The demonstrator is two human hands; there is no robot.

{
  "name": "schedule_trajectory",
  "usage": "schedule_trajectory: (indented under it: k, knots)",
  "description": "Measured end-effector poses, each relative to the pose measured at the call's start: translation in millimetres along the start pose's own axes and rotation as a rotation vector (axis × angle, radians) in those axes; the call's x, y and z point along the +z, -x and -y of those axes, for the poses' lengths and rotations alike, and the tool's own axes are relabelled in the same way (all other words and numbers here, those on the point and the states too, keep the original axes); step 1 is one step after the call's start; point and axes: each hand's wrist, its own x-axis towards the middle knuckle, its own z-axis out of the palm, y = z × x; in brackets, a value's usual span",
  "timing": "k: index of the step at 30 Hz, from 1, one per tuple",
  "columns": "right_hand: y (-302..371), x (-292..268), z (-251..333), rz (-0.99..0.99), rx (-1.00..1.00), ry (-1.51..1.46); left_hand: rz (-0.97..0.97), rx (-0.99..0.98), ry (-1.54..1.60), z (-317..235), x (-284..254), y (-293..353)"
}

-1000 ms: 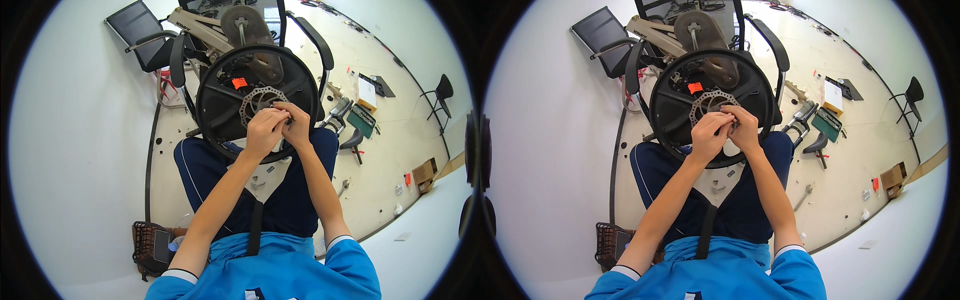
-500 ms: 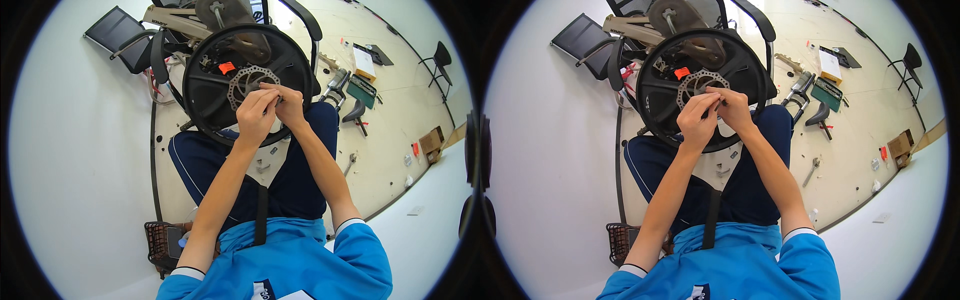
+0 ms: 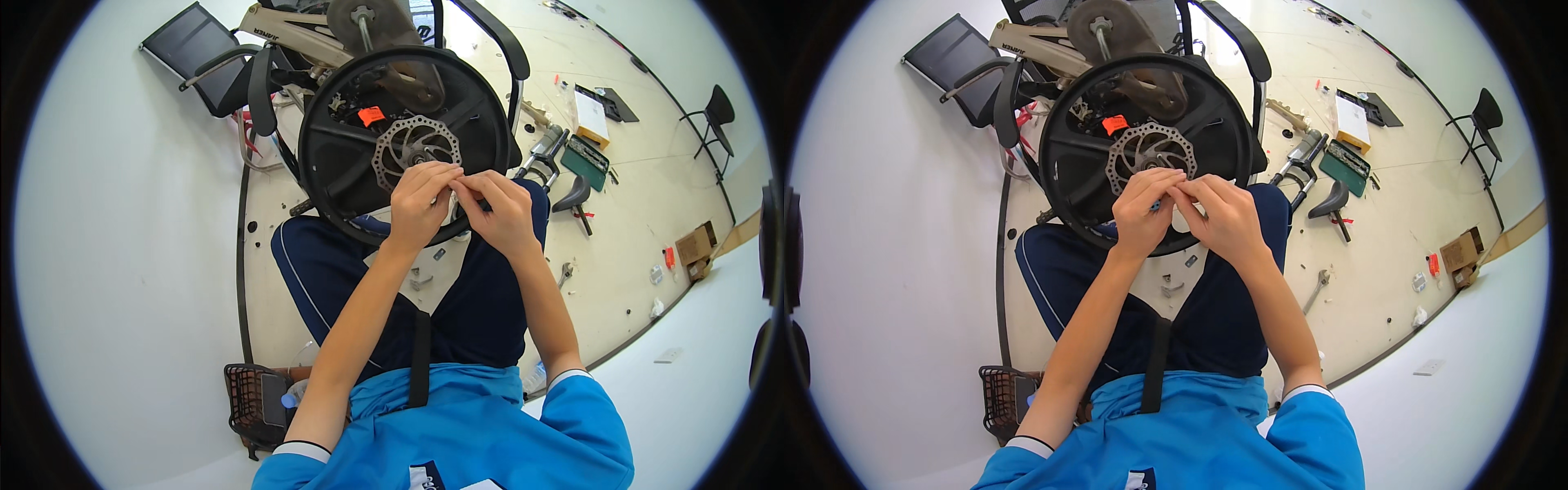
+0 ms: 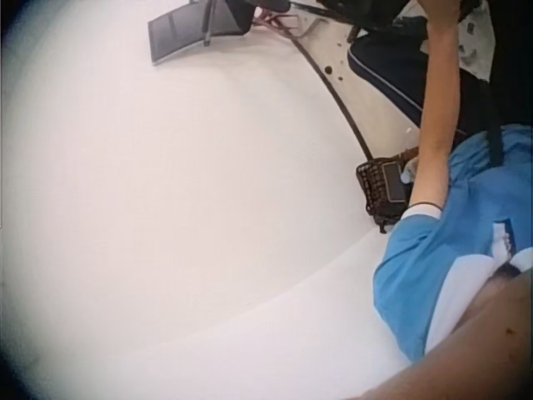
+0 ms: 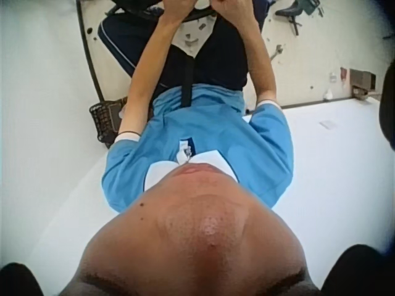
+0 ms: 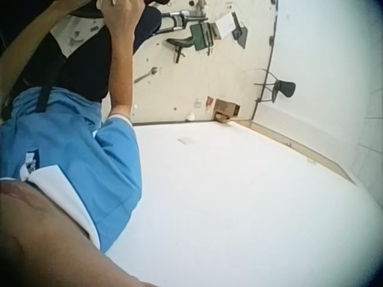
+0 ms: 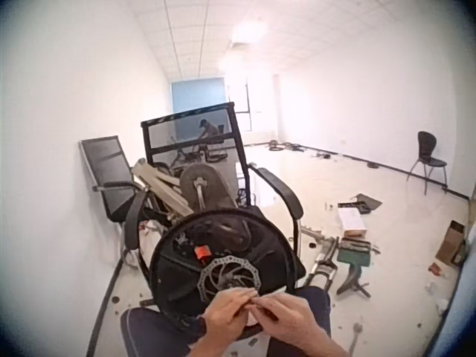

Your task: The person assembles a bicycle wheel by inserting and tightening small metal clips into the brake rotor mounted on the hub. The person uses both hands to manipulate the clips and occasionally picks up additional clips from the floor.

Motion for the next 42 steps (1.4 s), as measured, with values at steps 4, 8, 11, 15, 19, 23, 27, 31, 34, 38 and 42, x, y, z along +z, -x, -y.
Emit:
schedule_trajectory:
  k: [4, 8, 11, 15, 19, 23, 27, 31, 34, 38, 42]
  knots:
    - [-4.5, 3.6, 5.7, 0.051, 0.02, -0.043, 0.028, -0.041, 0.051, 6.6, -4.4, 6.3]
    - [-9.2, 4.4, 5.9, 0.089, 0.0, -0.065, 0.088, -0.037, 0.088, 11.6, -11.7, 4.7]
    - [-7.7, 12.7, 3.0, 0.054, 0.35, -0.213, 0.019, -0.086, 0.093, 6.3, -7.6, 2.4]
    - [-7.7, 24.4, 6.3, -0.126, 0.942, -1.112, -0.074, -0.146, 0.056, 2.1, -3.8, 0.1]
    - [4.3, 35.7, 1.5, -0.191, 0.973, -1.363, -0.063, -0.128, 0.044, 4.8, -1.7, -3.4]
    - [5.8, 26.9, 5.1, -0.143, 0.666, -0.784, 0.006, -0.043, -0.006, 9.2, -3.5, -7.2]
    - [-6.1, 9.4, 6.5, -0.076, 0.218, -0.289, 0.088, -0.003, -0.023, 9.8, -2.7, -8.3]
    - [-13.8, 0.2, 10.0, -0.128, 0.319, -0.339, 0.233, 0.044, -0.004, 12.1, -7.4, -12.7]
    - [-11.1, -2.9, -5.4, -0.03, 0.055, -0.127, 0.314, 0.063, 0.001, 11.9, -12.7, -16.7]
    - [-0.2, -1.2, 0.8, 0.012, 0.129, -0.021, 0.293, 0.049, -0.003, 15.1, -11.6, -11.9]
    - [7.3, 17.4, 12.3, -0.097, 0.4, -0.281, 0.063, -0.032, -0.08, 8.8, -0.5, 4.4]
